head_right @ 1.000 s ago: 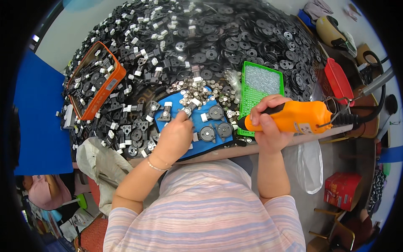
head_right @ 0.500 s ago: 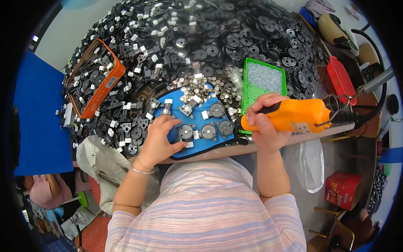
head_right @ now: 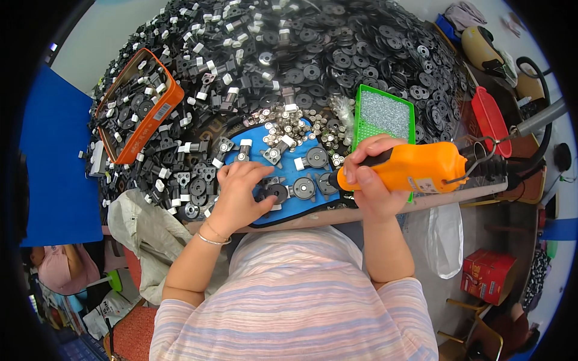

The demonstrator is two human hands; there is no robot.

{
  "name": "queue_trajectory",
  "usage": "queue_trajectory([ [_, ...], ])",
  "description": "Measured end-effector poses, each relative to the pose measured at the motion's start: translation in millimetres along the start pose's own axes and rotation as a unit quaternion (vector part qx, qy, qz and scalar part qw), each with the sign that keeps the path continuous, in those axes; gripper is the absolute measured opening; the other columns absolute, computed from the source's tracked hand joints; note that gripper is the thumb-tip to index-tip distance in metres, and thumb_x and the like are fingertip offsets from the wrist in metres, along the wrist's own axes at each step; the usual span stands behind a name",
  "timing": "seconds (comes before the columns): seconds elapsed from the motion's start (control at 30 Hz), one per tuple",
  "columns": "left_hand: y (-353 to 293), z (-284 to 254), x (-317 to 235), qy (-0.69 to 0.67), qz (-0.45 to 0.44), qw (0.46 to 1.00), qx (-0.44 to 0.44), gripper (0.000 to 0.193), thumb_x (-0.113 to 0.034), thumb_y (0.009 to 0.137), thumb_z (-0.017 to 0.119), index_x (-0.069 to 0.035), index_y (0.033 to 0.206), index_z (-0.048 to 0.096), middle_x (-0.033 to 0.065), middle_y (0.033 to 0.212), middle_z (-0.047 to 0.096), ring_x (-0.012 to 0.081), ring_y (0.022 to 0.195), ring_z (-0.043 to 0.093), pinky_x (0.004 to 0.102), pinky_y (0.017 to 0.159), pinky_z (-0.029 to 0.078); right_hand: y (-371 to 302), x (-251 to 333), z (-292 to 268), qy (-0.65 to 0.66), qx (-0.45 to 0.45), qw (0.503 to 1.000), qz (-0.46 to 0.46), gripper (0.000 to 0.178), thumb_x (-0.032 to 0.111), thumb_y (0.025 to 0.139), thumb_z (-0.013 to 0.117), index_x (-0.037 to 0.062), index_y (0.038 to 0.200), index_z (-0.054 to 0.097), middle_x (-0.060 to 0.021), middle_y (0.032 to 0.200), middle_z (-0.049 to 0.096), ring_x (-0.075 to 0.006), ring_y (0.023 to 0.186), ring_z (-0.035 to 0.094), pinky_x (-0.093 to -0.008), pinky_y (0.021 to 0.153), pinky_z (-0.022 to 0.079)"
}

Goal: Assembling small plastic toy components using an electric screwdriver at a factory workbench.

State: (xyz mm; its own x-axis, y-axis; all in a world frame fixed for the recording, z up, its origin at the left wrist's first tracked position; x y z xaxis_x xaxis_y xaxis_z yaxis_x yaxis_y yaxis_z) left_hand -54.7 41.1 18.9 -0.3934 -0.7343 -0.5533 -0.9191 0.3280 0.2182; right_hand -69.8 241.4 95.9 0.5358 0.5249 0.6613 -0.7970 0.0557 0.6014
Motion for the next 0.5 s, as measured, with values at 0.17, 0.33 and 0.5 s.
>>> queue_trajectory([
  [0.17, -8, 1, -13, 0.042, -0.036, 0.998, 0.015, 0.051, -0.019, 0.053, 0.078, -0.01, 0.098, 0.055, 0.0092, 0.11, 0.048, 0.0267, 0.105, 0.042, 0.0434, 0.09, 0.024, 0, -2, -1, 0.001, 0.002, 1.0, 0.002, 0.025, -0.001, 0.075, 0.06, -0.0011, 0.096, 0.046, -0.0153, 0.084, 0.052, -0.0166, 0.057, 0.051, -0.0269, 0.054, 0.045],
  [0.33, -13, 10, -13, 0.068, -0.024, 0.997, 0.004, 0.052, -0.019, 0.05, 0.079, -0.01, 0.095, 0.054, 0.0122, 0.118, 0.043, 0.0293, 0.111, 0.037, 0.0447, 0.091, 0.024, -1, -3, 3, -0.035, 0.015, 0.999, 0.025, 0.025, 0.007, 0.078, 0.06, 0.0025, 0.098, 0.045, -0.0118, 0.084, 0.049, -0.0147, 0.058, 0.049, -0.0284, 0.057, 0.043],
  [0.5, -14, 16, -13, 0.075, -0.008, 0.997, 0.003, 0.048, -0.017, 0.052, 0.078, -0.012, 0.094, 0.055, 0.0104, 0.12, 0.043, 0.0292, 0.114, 0.036, 0.0495, 0.093, 0.022, -2, -3, 3, -0.036, 0.016, 0.999, 0.029, 0.025, 0.007, 0.078, 0.06, 0.0024, 0.098, 0.046, -0.0117, 0.084, 0.049, -0.0147, 0.058, 0.049, -0.0285, 0.057, 0.043],
])
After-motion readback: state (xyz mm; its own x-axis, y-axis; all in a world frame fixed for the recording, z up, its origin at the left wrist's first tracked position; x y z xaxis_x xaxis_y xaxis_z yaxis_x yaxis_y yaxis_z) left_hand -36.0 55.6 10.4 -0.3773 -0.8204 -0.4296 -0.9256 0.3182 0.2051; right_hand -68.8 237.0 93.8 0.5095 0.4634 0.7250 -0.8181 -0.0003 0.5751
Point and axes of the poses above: each hand's wrist, its own y-axis towards the middle knuckle, its own z-axis out of the palm, x = y × z, the point moved 9 cm from there along y, towards the middle knuckle
